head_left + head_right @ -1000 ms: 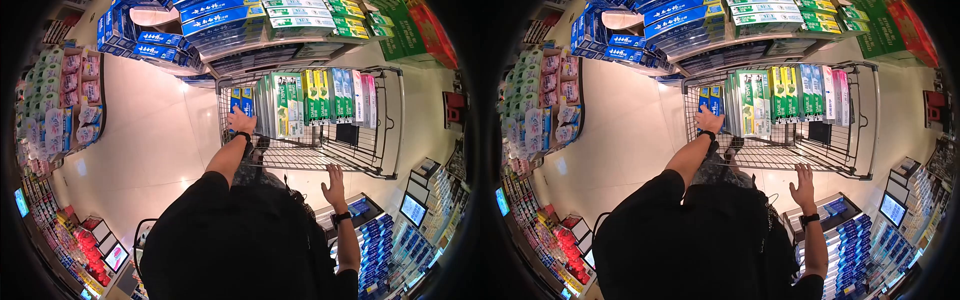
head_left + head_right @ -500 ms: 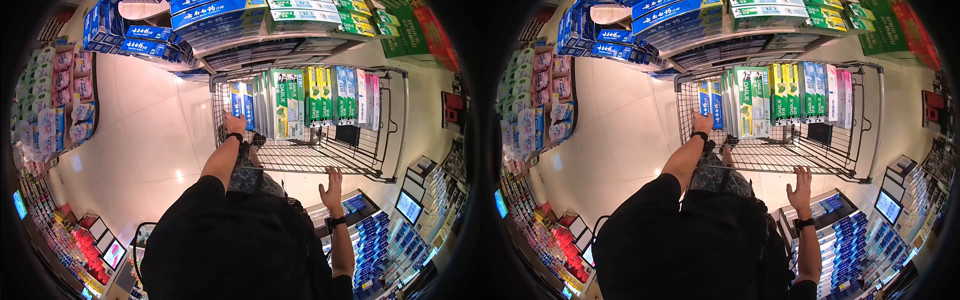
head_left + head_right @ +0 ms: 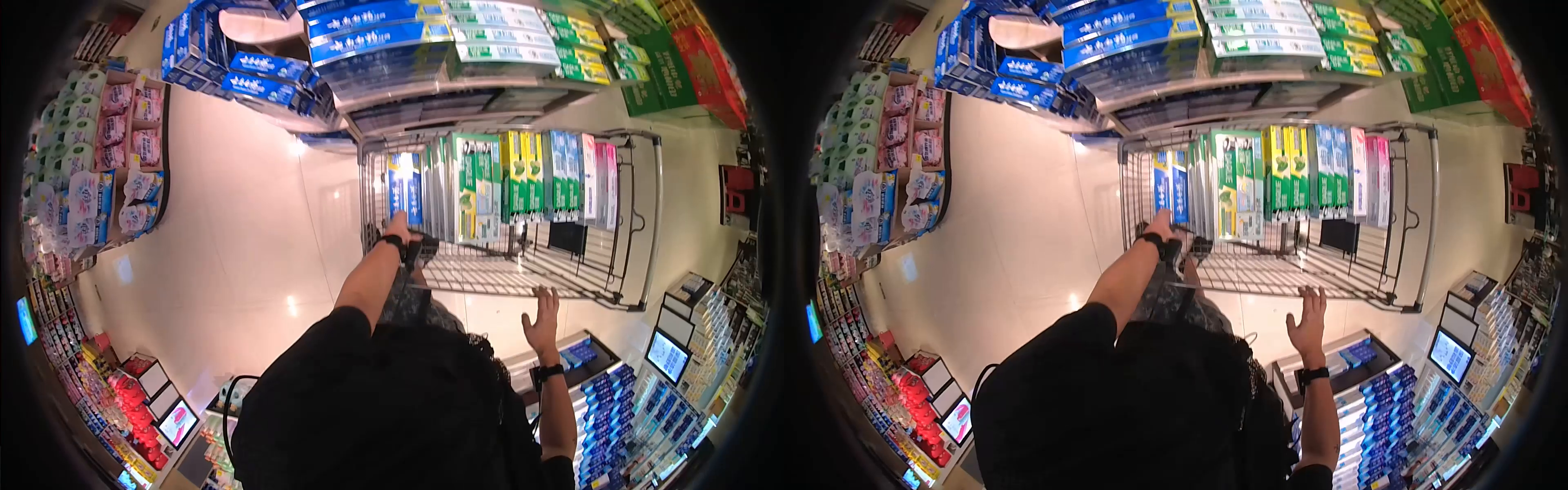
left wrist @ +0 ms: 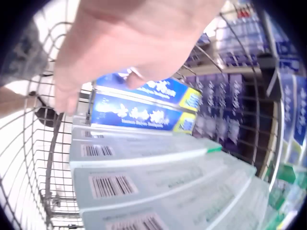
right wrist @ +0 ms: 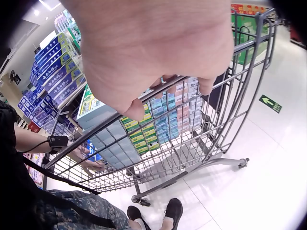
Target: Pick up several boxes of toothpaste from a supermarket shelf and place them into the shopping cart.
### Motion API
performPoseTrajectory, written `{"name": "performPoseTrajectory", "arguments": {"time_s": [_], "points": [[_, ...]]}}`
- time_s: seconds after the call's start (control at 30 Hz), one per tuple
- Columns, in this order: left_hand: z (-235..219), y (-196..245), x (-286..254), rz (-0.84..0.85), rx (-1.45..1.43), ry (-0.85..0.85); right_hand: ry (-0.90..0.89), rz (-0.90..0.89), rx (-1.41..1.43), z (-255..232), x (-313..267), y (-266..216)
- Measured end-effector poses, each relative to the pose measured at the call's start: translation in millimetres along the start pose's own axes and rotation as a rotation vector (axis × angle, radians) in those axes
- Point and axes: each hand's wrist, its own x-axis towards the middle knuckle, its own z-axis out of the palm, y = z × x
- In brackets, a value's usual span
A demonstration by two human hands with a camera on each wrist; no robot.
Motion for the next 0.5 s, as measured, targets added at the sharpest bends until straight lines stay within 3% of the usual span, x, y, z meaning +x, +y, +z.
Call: {"name": "performPoseTrajectory", "arguments": {"time_s": [0.03,0.07,0.1,0.17,0.2,0.27,0.3,0.33,0.4,0.47,0.5], "points": [[25,-38,-53,0.046,0.007,-0.028,0.034,-0.022,-0.008,8,4,4],[63,-12,-131,0.337,0.497,-0.031,0.043,0.001,0.002,10,6,5],[113,0,-212,0.152,0.507,0.119,0.061,-0.002,0.014,8,13,3],[125,-8,-258,0.330,0.739,-0.085,0.074,0.014,0.041,6,2,-5],[150,-6,-325,0.542,0.920,-0.089,0.083,0.014,0.049,7,1,-5],[184,-3,-452,1.315,1.150,-0.184,0.097,0.012,0.060,7,-4,-3],[203,19,-492,1.805,1.173,-0.214,0.107,0.008,0.053,9,-3,-3],[225,51,-525,2.184,1.260,-0.035,0.116,0.001,0.041,11,1,-1],[251,101,-562,2.456,1.325,0.389,0.137,0.007,0.063,16,-1,4],[274,162,-563,2.456,1.342,0.617,0.147,-0.002,0.052,18,0,9],[279,186,-559,2.347,1.481,0.675,0.160,0.005,0.051,18,1,8]]}}
